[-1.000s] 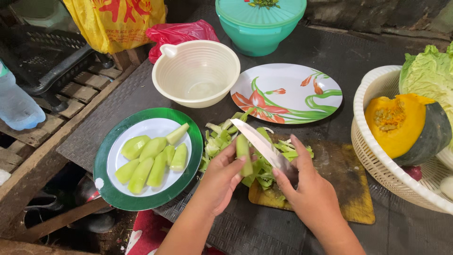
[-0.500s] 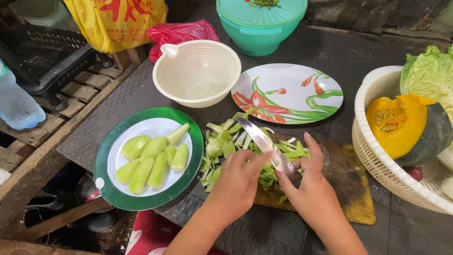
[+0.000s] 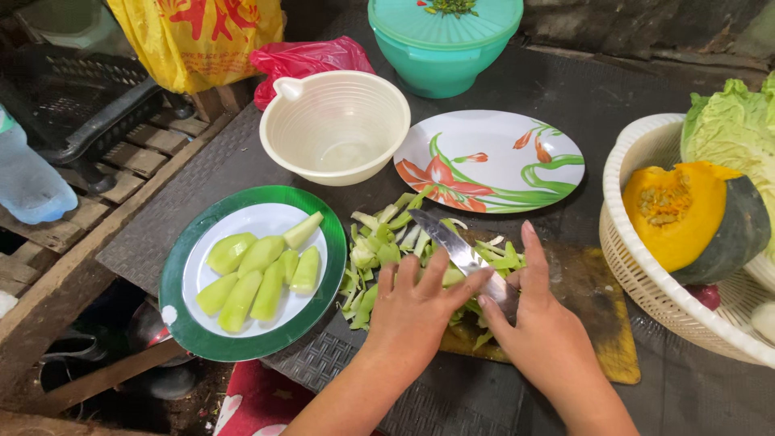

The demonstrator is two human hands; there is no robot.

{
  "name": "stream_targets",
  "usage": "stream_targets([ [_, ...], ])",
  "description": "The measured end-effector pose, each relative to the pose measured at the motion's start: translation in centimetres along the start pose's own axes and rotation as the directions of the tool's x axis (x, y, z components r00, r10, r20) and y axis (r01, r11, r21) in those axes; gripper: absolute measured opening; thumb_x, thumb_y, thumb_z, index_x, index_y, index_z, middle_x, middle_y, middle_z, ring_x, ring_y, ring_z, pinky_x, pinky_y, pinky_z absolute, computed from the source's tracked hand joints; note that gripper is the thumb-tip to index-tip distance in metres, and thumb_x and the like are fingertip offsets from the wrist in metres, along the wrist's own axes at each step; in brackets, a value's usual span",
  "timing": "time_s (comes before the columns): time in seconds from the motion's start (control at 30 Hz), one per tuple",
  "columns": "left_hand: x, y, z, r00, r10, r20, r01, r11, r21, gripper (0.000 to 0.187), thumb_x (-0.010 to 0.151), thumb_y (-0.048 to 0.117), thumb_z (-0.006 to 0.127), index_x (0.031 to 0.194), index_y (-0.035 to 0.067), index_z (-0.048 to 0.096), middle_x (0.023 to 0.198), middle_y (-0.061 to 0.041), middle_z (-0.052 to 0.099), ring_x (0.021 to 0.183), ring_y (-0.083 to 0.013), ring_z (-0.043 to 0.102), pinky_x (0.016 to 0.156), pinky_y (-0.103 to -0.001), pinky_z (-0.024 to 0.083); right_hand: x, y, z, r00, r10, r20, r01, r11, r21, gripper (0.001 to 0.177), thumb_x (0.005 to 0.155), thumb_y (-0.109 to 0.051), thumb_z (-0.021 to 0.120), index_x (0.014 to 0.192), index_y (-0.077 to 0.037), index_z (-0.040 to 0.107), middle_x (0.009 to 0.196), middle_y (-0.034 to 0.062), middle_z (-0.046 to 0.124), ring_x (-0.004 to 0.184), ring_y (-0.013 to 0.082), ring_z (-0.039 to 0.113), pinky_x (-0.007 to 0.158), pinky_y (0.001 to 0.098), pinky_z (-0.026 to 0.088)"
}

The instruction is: The person peels a light green vegetable using a knife on a wooden cutting board. The peeled pieces are placed on a plate, and the peels accumulate on the board. The person handles the vegetable and knife throughout the clip.

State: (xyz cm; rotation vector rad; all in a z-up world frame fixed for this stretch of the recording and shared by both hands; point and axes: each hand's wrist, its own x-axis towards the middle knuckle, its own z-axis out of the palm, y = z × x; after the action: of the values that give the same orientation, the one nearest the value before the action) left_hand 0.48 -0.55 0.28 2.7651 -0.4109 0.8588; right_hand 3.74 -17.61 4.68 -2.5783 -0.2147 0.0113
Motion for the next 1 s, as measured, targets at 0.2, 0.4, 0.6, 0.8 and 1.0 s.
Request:
stream_targets([
  [0.2, 0.7, -1.4, -0.3, 0.992, -0.103, 0.076, 0.1, 0.994, 0.035, 0.074, 0.083, 0.006, 0.064, 0.149, 0.037, 0.05, 0.129, -0.014, 0.051, 0.106, -0.0365, 0.051, 0.086, -0.052, 0.043, 0.2, 0.0, -1.3, 0.995, 0.011, 0.096, -0.008, 0.999, -0.035, 0.114, 0.081, -0.035, 0.076, 0.166, -0.026, 0.001, 0.101, 0.0081, 0.072, 0.083, 0.0358, 0.074, 0.074, 0.045, 0.057],
  [0.4, 0.7, -3.0, -0.6, 0.949, -0.255, 0.183, 0.255, 0.967, 0.026, 0.085, 0.075, -0.005, 0.066, 0.147, 0.035, 0.05, 0.126, -0.014, 0.049, 0.107, -0.0387, 0.05, 0.087, -0.053, 0.041, 0.1, -0.4, -2.2, 0.98, 0.108, 0.167, -0.093, 0.991, -0.094, 0.113, 0.081, -0.038, 0.076, 0.167, -0.034, 0.003, 0.1, 0.0073, 0.074, 0.086, 0.0331, 0.076, 0.078, 0.0439, 0.058],
  [0.6, 0.3, -3.9, -0.5, 0.928, -0.318, 0.193, 0.324, 0.946, 0.0, 0.088, 0.068, -0.009, 0.068, 0.149, 0.021, 0.049, 0.125, -0.014, 0.045, 0.104, -0.0383, 0.05, 0.085, -0.053, 0.042, 0.5, -0.3, -2.7, 0.968, 0.174, 0.182, -0.144, 0.975, -0.167, 0.112, 0.083, -0.04, 0.074, 0.168, -0.033, 0.001, 0.106, 0.0086, 0.072, 0.088, 0.0345, 0.075, 0.077, 0.0453, 0.059],
  [0.8, -0.3, -4.3, 0.8, 0.903, -0.374, 0.21, 0.4, 0.911, -0.098, 0.089, 0.064, -0.011, 0.069, 0.146, 0.017, 0.052, 0.123, -0.015, 0.046, 0.103, -0.0385, 0.051, 0.08, -0.052, 0.044, 0.3, 0.1, -2.1, 0.994, 0.109, 0.025, -0.106, 0.99, -0.096, 0.109, 0.082, -0.041, 0.074, 0.168, -0.029, 0.007, 0.106, 0.01, 0.071, 0.089, 0.0361, 0.074, 0.077, 0.0458, 0.057],
  [1.0, -0.5, -4.6, 2.4, 0.916, -0.401, 0.009, 0.336, 0.756, -0.562, 0.048, 0.084, -0.005, 0.072, 0.129, 0.0, 0.058, 0.121, -0.017, 0.048, 0.109, -0.0344, 0.057, 0.091, -0.039, 0.052, 0.4, 0.2, -1.7, 0.993, 0.113, 0.025, -0.112, 0.993, -0.039, 0.103, 0.082, -0.041, 0.075, 0.166, -0.031, 0.015, 0.11, 0.0109, 0.069, 0.095, 0.0335, 0.073, 0.083, 0.0444, 0.055],
])
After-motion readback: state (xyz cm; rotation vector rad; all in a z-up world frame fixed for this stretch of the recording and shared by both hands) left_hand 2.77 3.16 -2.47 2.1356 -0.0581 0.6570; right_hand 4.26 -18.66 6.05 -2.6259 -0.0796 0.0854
